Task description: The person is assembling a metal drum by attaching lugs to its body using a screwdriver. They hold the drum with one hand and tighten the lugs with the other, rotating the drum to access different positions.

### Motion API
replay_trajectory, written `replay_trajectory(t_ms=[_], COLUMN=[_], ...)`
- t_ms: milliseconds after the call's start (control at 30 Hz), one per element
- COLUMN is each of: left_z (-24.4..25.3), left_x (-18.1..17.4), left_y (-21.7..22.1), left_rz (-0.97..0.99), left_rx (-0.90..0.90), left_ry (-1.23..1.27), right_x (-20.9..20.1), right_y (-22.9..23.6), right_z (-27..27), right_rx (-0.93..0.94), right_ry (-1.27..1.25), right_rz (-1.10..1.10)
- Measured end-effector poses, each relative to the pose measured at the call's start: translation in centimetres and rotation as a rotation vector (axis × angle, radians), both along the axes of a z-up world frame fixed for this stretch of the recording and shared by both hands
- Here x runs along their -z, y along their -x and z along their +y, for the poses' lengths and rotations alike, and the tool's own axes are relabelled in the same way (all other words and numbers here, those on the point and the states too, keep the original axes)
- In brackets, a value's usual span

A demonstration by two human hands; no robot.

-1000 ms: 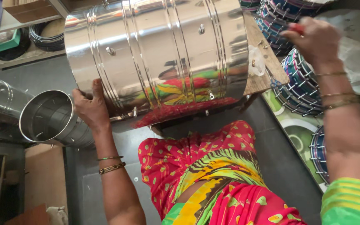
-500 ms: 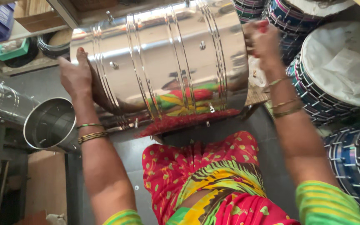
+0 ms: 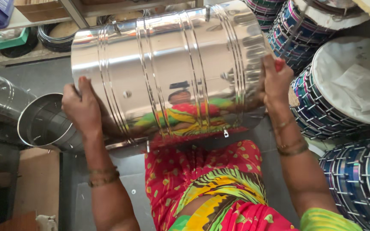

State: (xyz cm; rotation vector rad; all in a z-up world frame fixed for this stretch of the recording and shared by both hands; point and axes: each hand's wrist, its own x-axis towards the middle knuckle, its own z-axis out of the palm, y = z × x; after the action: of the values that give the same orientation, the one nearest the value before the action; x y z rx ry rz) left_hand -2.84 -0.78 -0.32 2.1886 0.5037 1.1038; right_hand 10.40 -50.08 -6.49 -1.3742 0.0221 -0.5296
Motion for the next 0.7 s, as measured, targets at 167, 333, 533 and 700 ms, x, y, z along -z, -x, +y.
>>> replay_trajectory(t_ms=[167,333,533,700], left_z=[-2.8,-5.1,-5.3,-4.8], left_x=[1.4,4.2,7.5,8.3], left_y=[7.1,12.7,15.9,15.7], left_rz=[-0.123,-0.130,-0.227,-0.264], left_rx=[0.074,-0.023,0.003,-0.004], left_ry=[0.012,0.115,0.298,0.169], right_x=[2.0,2.4,0.4,-1.0], right_y=[7.3,12.5,14.5,14.1], right_z=[-1.5,-1.9,-1.2,0.5], right_rx=[0.015,0.073,0.063,0.132], right_ry=[-0.061,0.048,0.041,0.159], right_rz=[0.014,-0.015,0.020,-0.039])
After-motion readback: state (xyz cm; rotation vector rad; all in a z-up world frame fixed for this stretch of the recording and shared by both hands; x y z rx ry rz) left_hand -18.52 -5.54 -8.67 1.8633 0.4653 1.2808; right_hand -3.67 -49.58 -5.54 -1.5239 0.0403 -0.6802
